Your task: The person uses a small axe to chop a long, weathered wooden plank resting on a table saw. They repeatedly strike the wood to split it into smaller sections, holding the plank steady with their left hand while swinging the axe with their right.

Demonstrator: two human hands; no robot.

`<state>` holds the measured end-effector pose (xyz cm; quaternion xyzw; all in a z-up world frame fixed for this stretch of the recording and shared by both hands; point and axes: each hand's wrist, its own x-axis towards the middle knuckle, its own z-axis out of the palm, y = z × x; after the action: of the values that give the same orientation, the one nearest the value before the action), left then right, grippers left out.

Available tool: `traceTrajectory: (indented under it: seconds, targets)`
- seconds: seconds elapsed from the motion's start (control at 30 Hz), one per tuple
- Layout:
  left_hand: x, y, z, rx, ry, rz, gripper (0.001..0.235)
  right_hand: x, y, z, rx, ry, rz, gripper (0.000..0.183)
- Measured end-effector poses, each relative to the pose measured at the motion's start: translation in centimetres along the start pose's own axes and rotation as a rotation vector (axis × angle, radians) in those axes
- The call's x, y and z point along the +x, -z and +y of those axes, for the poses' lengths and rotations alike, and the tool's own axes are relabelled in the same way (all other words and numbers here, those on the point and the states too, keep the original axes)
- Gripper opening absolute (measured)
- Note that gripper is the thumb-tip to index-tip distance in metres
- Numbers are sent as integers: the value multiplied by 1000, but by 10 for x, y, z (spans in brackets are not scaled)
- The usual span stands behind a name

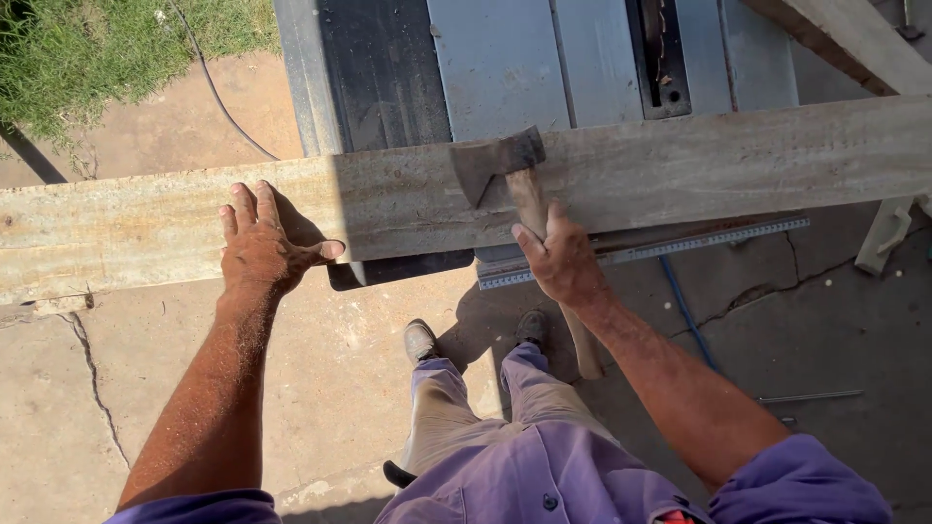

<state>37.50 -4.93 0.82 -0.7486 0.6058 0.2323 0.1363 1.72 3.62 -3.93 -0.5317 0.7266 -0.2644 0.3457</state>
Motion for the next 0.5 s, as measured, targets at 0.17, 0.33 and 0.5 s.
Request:
traceTrajectory:
  seconds: [0.17, 0.33, 0.5]
  targets:
    - [-1, -6, -6, -16, 16, 0, 131, -6, 86, 33, 84, -125, 116, 36]
    - [10, -17, -14, -120, 9, 23, 137, -12, 133, 126, 410, -192, 230, 37]
    - [-2, -2, -5, -13, 29, -5, 131, -38, 23, 27, 451, -183, 247, 23]
